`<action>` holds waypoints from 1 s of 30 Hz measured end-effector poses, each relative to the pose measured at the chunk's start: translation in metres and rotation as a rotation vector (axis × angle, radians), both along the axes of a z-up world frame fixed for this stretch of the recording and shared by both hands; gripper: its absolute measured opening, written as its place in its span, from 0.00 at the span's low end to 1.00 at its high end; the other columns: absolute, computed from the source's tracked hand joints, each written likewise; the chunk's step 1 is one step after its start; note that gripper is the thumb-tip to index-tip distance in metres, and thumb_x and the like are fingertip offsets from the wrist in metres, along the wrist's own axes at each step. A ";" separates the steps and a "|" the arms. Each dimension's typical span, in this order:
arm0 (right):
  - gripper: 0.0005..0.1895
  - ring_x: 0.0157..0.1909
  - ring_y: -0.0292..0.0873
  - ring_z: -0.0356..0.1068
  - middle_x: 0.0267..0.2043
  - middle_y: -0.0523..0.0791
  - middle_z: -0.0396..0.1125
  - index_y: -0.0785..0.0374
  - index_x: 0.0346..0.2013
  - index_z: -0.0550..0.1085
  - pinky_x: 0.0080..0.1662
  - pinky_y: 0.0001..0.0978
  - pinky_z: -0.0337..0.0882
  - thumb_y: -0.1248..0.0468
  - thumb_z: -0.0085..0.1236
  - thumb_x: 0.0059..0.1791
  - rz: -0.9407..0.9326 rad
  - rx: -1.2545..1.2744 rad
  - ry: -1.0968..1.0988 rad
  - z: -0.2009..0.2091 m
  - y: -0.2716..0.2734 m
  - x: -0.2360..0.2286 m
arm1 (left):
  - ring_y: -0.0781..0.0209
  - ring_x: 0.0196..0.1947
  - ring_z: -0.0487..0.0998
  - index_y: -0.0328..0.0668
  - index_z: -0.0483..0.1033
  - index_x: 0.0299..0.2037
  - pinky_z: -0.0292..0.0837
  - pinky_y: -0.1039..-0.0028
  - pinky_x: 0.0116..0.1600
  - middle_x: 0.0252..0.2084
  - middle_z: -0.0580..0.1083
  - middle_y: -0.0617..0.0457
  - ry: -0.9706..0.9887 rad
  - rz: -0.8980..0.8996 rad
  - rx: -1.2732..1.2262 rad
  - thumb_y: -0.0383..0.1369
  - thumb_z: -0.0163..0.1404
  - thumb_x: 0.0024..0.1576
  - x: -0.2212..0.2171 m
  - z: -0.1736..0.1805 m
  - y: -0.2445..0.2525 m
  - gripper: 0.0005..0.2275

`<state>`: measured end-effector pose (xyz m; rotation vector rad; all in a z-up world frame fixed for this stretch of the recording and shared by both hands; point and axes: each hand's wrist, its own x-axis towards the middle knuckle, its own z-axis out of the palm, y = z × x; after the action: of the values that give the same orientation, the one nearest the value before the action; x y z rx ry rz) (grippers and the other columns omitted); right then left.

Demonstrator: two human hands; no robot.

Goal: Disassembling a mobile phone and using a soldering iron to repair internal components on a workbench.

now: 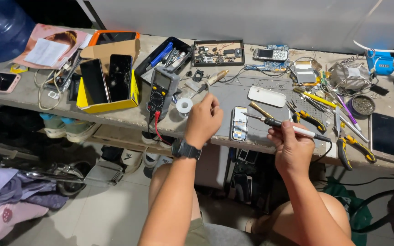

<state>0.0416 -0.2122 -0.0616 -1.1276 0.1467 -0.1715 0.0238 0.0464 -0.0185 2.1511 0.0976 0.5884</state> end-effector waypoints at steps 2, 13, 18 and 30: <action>0.09 0.38 0.53 0.83 0.40 0.59 0.77 0.64 0.47 0.75 0.39 0.43 0.89 0.63 0.67 0.59 -0.004 -0.020 -0.013 0.003 0.003 -0.003 | 0.34 0.32 0.83 0.42 0.76 0.39 0.79 0.53 0.40 0.24 0.75 0.40 -0.065 0.005 -0.001 0.30 0.50 0.59 -0.007 -0.002 -0.003 0.03; 0.15 0.47 0.50 0.82 0.47 0.54 0.76 0.64 0.51 0.74 0.51 0.50 0.87 0.65 0.70 0.53 0.009 0.024 0.032 0.018 0.002 -0.005 | 0.62 0.24 0.76 0.53 0.87 0.36 0.78 0.71 0.36 0.19 0.67 0.53 -0.109 0.023 -0.163 0.33 0.60 0.60 -0.007 -0.005 -0.016 0.03; 0.20 0.48 0.52 0.82 0.52 0.54 0.74 0.64 0.55 0.72 0.33 0.51 0.86 0.64 0.69 0.52 0.094 0.071 0.061 -0.010 -0.014 0.008 | 0.62 0.22 0.75 0.55 0.88 0.35 0.78 0.71 0.34 0.16 0.65 0.53 -0.089 0.045 -0.168 0.33 0.61 0.58 -0.007 -0.005 -0.020 0.03; 0.17 0.46 0.53 0.82 0.49 0.59 0.76 0.70 0.50 0.74 0.54 0.45 0.86 0.67 0.70 0.51 0.074 -0.024 0.010 0.003 -0.005 -0.005 | 0.58 0.20 0.75 0.53 0.86 0.32 0.78 0.69 0.34 0.14 0.64 0.52 -0.118 0.050 -0.139 0.31 0.61 0.55 -0.005 -0.010 -0.022 0.02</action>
<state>0.0363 -0.2175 -0.0590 -1.1559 0.1122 -0.1024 0.0186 0.0246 -0.0285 1.9800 0.1244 0.7154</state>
